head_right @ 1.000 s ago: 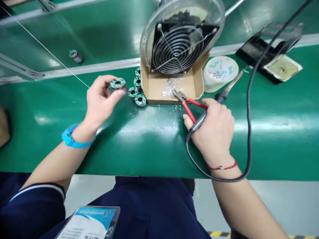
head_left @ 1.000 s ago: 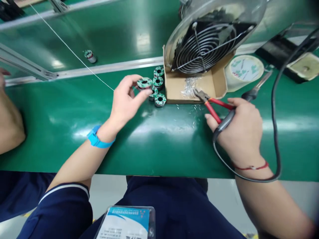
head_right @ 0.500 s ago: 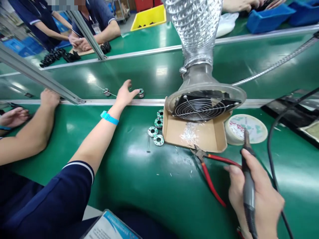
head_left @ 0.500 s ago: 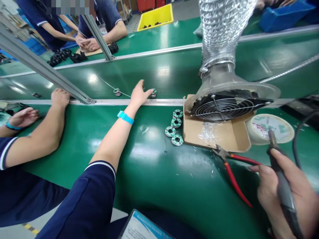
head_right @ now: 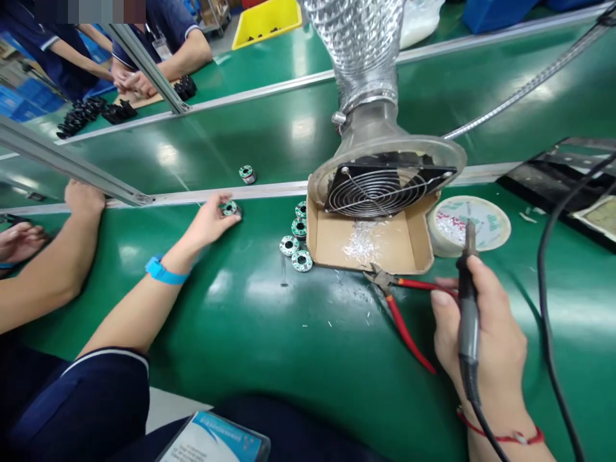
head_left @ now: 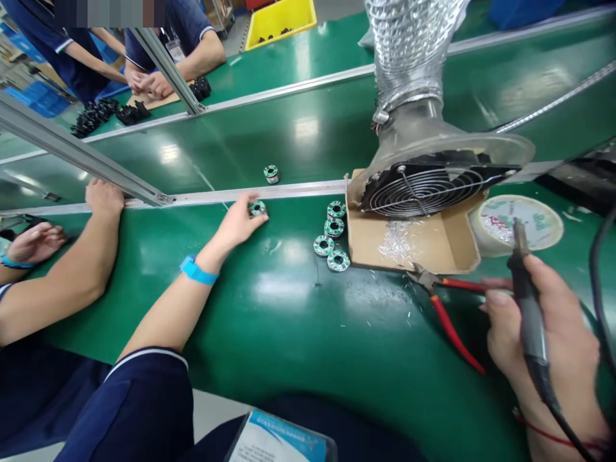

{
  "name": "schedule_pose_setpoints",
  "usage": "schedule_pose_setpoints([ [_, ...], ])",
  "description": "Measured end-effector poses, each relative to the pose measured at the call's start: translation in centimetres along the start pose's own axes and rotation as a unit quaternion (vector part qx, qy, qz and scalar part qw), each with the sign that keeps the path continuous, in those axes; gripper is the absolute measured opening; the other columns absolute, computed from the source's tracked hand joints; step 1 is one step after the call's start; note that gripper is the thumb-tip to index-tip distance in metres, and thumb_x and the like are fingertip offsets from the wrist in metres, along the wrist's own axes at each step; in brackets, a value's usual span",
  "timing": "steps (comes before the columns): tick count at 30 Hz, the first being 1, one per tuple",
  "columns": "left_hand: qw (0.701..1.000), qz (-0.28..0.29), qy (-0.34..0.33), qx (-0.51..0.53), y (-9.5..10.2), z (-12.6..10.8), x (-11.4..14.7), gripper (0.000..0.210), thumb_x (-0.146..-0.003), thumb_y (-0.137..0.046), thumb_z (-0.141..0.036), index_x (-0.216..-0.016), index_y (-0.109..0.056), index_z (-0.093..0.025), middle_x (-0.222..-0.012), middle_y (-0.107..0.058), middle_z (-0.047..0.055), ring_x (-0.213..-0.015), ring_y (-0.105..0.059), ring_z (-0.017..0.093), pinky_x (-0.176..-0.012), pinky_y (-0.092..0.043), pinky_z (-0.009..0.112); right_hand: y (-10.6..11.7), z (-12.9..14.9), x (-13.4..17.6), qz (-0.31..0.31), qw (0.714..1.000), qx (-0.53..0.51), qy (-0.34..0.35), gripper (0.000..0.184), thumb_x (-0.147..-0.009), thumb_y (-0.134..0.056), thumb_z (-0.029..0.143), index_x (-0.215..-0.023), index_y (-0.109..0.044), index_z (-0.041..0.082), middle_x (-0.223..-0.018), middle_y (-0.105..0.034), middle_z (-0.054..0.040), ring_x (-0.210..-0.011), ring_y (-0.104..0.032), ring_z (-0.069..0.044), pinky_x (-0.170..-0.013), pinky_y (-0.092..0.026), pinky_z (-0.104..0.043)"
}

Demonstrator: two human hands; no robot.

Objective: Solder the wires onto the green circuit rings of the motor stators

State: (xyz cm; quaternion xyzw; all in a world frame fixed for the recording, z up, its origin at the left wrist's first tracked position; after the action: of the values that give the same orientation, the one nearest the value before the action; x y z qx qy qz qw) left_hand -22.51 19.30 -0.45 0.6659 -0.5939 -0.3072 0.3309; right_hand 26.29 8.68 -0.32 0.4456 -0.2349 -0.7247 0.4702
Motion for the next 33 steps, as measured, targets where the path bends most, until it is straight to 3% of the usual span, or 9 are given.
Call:
schedule_pose_setpoints([
  [2,0.997,0.059,-0.039,0.005,-2.1,-3.0,3.5,0.044,-0.083,-0.075,-0.03,-0.123,-0.062,-0.021,-0.119,-0.067,0.007,-0.105,-0.065,0.023,-0.097,-0.055,0.038,0.0,-0.2,-0.3,-0.03,0.999,-0.031,0.012,0.067,-0.084,-0.059,0.058,-0.144,-0.056,0.029,-0.104,-0.078,-0.012,-0.096,-0.076,-0.035,-0.088,-0.063,-0.056],
  [5,0.986,0.129,-0.102,0.011,-3.5,-6.3,7.5,0.035,-0.084,-0.074,-0.029,-0.118,-0.066,-0.022,-0.122,-0.065,0.007,-0.115,-0.062,0.024,-0.099,-0.053,0.037,1.0,0.2,-0.3,-0.099,0.992,-0.073,0.013,0.057,-0.075,-0.071,0.058,-0.123,-0.072,0.027,-0.091,-0.078,-0.0101,-0.084,-0.076,-0.032,-0.079,-0.063,-0.051],
  [9,0.974,0.183,-0.126,0.039,-4.7,-8.9,11.2,0.036,-0.086,-0.072,-0.024,-0.122,-0.065,-0.023,-0.118,-0.068,0.006,-0.083,-0.061,0.016,-0.078,-0.054,0.031,3.9,3.6,1.2,-0.194,0.968,-0.159,0.031,0.037,-0.071,-0.079,0.044,-0.105,-0.079,0.028,-0.088,-0.077,-0.0071,-0.069,-0.073,-0.025,-0.065,-0.059,-0.043],
  [12,0.963,0.215,-0.125,0.102,-6.3,-11.7,13.9,0.042,-0.086,-0.075,-0.025,-0.126,-0.064,-0.023,-0.101,-0.07,0.002,-0.062,-0.049,0.01,-0.064,-0.048,0.027,3.9,7.3,2.1,-0.066,0.942,-0.326,0.036,0.039,-0.084,-0.071,0.029,-0.123,-0.072,0.031,-0.085,-0.077,-0.0019,-0.061,-0.071,-0.018,-0.052,-0.056,-0.032],
  [16,0.935,0.256,-0.172,0.176,-8.0,-16.8,16.7,0.04,-0.086,-0.079,-0.033,-0.121,-0.066,-0.02,-0.096,-0.066,0.001,-0.062,-0.046,0.008,-0.06,-0.044,0.024,2.6,11.3,2.9,0.138,0.937,-0.318,0.036,0.04,-0.09,-0.067,0.023,-0.129,-0.063,0.031,-0.089,-0.076,0.0029,-0.082,-0.075,-0.014,-0.078,-0.064,-0.032],
  [18,0.924,0.272,-0.19,0.193,-8.4,-18.6,17.4,0.04,-0.086,-0.08,-0.037,-0.12,-0.067,-0.019,-0.091,-0.063,0.0,-0.063,-0.046,0.008,-0.061,-0.043,0.023,2.1,12.3,2.8,0.201,0.921,-0.33,0.05,0.043,-0.088,-0.07,0.022,-0.129,-0.06,0.029,-0.091,-0.073,0.0028,-0.086,-0.073,-0.013,-0.087,-0.063,-0.032],
  [21,0.91,0.285,-0.212,0.215,-8.6,-20.0,17.8,0.044,-0.087,-0.078,-0.041,-0.122,-0.067,-0.016,-0.083,-0.055,-0.003,-0.062,-0.045,0.007,-0.059,-0.041,0.022,1.6,12.6,2.5,0.249,0.891,-0.376,0.052,0.048,-0.087,-0.07,0.02,-0.132,-0.055,0.025,-0.089,-0.069,0.0026,-0.082,-0.069,-0.011,-0.088,-0.061,-0.029],
  [25,0.899,0.282,-0.246,0.229,-8.8,-20.6,18.1,0.048,-0.089,-0.076,-0.042,-0.126,-0.067,-0.013,-0.08,-0.049,-0.004,-0.063,-0.044,0.007,-0.057,-0.038,0.021,1.1,12.2,2.5,0.291,0.873,-0.388,0.039,0.051,-0.088,-0.069,0.019,-0.135,-0.052,0.024,-0.088,-0.068,0.0034,-0.082,-0.067,-0.009,-0.085,-0.058,-0.024],
  [33,0.899,0.269,-0.273,0.211,-8.8,-20.9,18.3,0.046,-0.09,-0.073,-0.047,-0.121,-0.068,-0.014,-0.079,-0.05,-0.003,-0.063,-0.045,0.007,-0.054,-0.036,0.021,1.1,12.6,2.3,0.278,0.885,-0.37,0.054,0.042,-0.085,-0.067,0.017,-0.125,-0.056,0.025,-0.08,-0.065,0.0059,-0.072,-0.063,-0.009,-0.074,-0.055,-0.024],
])
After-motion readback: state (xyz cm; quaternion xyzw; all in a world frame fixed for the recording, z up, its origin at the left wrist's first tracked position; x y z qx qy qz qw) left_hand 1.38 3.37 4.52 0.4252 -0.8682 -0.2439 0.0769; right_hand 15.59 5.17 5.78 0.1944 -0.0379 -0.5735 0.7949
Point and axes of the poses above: each hand's wrist, its own x-axis away from the middle knuckle, its own y-axis out of the back of the hand, z = x × y, the point moved 7 cm from there along -x, towards the middle knuckle
